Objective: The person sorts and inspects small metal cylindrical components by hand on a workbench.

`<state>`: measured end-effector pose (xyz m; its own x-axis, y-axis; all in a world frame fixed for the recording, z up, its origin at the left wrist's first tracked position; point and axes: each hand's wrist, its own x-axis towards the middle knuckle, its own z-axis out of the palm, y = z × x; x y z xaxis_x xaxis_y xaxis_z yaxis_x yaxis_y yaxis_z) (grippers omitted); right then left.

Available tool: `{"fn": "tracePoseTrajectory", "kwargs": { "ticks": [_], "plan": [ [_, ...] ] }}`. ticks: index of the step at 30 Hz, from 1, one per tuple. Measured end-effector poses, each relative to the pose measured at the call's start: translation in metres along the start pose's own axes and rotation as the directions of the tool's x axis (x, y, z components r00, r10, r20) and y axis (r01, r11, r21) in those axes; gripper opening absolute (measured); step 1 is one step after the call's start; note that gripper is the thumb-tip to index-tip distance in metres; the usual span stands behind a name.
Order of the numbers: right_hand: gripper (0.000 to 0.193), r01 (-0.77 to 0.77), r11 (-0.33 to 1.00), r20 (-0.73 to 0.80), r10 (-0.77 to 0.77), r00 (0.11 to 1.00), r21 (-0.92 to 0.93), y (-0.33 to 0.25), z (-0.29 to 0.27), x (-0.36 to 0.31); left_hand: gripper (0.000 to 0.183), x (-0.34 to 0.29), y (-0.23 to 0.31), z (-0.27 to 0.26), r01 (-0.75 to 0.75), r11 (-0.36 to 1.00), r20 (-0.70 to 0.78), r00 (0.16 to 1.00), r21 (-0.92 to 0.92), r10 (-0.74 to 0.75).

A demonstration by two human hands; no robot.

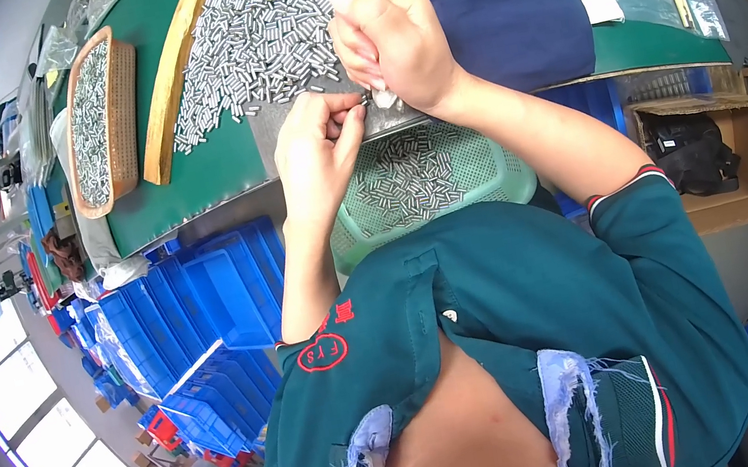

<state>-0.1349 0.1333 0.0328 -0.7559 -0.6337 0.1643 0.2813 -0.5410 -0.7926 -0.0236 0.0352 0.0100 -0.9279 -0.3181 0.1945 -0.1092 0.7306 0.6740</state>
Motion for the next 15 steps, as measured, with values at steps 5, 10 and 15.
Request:
{"fn": "tracePoseTrajectory", "kwargs": {
  "ticks": [5,10,15],
  "plan": [
    [0.042,-0.015,0.997,0.06,0.01,0.998,0.08,0.003,-0.008,0.003,0.009,-0.006,0.006,-0.01,-0.13,0.991,0.14,0.982,0.009,0.128],
    [0.042,-0.026,0.996,0.065,0.02,0.998,0.09,0.0,-0.008,0.003,0.009,-0.002,0.006,-0.027,-0.042,0.999,0.127,0.991,-0.02,0.044],
    [0.042,-0.024,0.995,0.066,0.018,0.998,0.094,0.001,-0.007,0.002,0.008,0.013,-0.01,-0.024,-0.022,0.966,-0.06,0.997,0.257,0.038]
  ]
}}
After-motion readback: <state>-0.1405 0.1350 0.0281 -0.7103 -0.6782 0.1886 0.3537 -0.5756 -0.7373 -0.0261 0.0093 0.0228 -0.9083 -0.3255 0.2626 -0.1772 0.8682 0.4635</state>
